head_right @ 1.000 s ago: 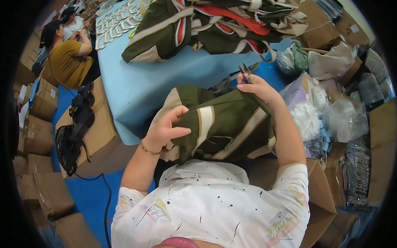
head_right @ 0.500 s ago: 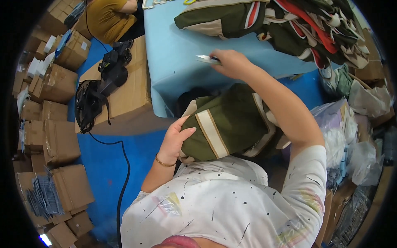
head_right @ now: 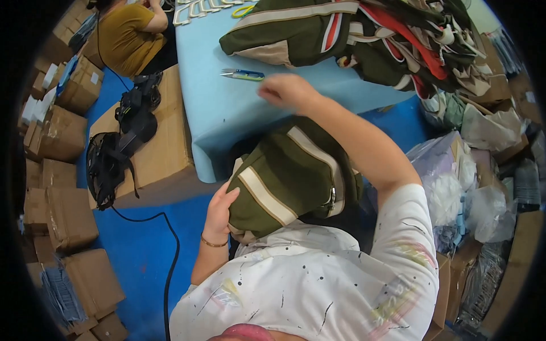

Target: Trimming loose threads and inspecting canvas bags in a textile workshop.

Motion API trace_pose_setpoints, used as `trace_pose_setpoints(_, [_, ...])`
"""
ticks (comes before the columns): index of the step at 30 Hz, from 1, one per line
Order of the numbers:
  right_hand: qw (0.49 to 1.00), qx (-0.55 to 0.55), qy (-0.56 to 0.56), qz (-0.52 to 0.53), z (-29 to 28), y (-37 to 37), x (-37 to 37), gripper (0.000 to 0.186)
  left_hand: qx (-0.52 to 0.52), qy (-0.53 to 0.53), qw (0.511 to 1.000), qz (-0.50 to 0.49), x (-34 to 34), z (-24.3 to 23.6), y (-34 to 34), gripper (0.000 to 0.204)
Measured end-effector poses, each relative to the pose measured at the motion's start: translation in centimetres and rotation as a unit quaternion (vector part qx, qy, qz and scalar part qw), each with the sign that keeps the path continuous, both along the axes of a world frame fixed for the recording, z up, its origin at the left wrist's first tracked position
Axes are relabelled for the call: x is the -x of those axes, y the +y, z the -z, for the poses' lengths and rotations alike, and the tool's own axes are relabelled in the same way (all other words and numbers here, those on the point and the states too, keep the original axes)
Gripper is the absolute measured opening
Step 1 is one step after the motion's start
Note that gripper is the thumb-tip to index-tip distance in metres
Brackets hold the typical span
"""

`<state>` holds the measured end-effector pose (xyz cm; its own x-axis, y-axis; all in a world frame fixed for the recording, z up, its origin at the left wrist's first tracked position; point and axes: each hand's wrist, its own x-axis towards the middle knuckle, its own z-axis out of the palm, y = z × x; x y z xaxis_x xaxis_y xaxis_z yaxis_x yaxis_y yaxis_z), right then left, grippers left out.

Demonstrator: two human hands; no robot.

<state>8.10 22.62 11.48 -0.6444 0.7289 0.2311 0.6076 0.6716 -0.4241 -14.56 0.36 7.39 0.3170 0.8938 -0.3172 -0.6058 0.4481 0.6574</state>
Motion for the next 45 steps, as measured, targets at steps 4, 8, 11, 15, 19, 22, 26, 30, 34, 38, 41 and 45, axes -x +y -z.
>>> trace_pose_setpoints(4, [0.999, -0.029, 0.043, 0.008, 3.2, -5.7, -6.5, 0.020, 0.003, -0.020, 1.000, 0.020, -0.3, -0.2, -0.1, 0.038])
trace_pose_setpoints(8, [0.990, -0.085, -0.032, 0.112, 6.4, -7.4, -10.5, 0.028, -0.046, 0.053, 0.995, 0.072, -0.5, -0.3, -0.4, 0.031])
trace_pose_setpoints(11, [0.941, 0.241, 0.150, 0.184, 7.1, -8.9, -13.9, 0.024, -0.075, 0.153, 0.985, 0.007, 0.3, -1.0, -0.2, 0.023])
trace_pose_setpoints(15, [0.835, 0.400, 0.313, 0.212, 5.9, -11.8, -16.6, 0.021, -0.058, 0.197, 0.977, -0.049, 2.9, 0.8, 1.0, 0.020])
trace_pose_setpoints(19, [0.745, 0.468, 0.420, 0.223, 4.7, -14.2, -15.9, 0.019, -0.167, 0.766, 0.616, 0.080, 1.1, -1.1, 2.2, 0.020])
trace_pose_setpoints(22, [0.679, 0.486, 0.476, 0.275, 3.8, -15.4, -13.6, 0.019, -0.409, 0.810, 0.419, -0.033, -2.6, -3.8, 2.0, 0.030])
trace_pose_setpoints(26, [0.591, 0.532, 0.556, 0.241, 5.1, -16.1, -12.3, 0.020, -0.580, 0.639, 0.506, 0.001, -10.4, -5.8, 2.7, 0.060])
trace_pose_setpoints(30, [0.617, 0.512, 0.560, 0.206, 6.4, -16.4, -13.0, 0.019, -0.453, 0.461, 0.737, 0.197, -12.8, -0.4, 6.5, 0.058])
trace_pose_setpoints(34, [0.899, 0.000, 0.217, 0.380, 3.3, -17.6, -14.3, 0.014, -0.268, 0.386, 0.862, 0.189, -12.1, 5.1, 6.6, 0.037])
trace_pose_setpoints(38, [0.909, -0.059, 0.279, 0.302, 2.2, -22.8, -11.3, 0.018, -0.151, 0.213, 0.949, 0.174, -12.0, 4.0, 5.7, 0.034])
trace_pose_setpoints(41, [0.931, -0.054, 0.221, 0.284, 4.3, -23.9, -8.7, 0.028, -0.120, 0.163, 0.960, 0.191, -12.3, 3.8, 5.5, 0.032])
trace_pose_setpoints(45, [0.948, -0.151, 0.143, 0.240, 6.3, -22.6, -8.9, 0.039, -0.038, 0.121, 0.961, 0.247, -12.1, 2.4, 5.1, 0.034])
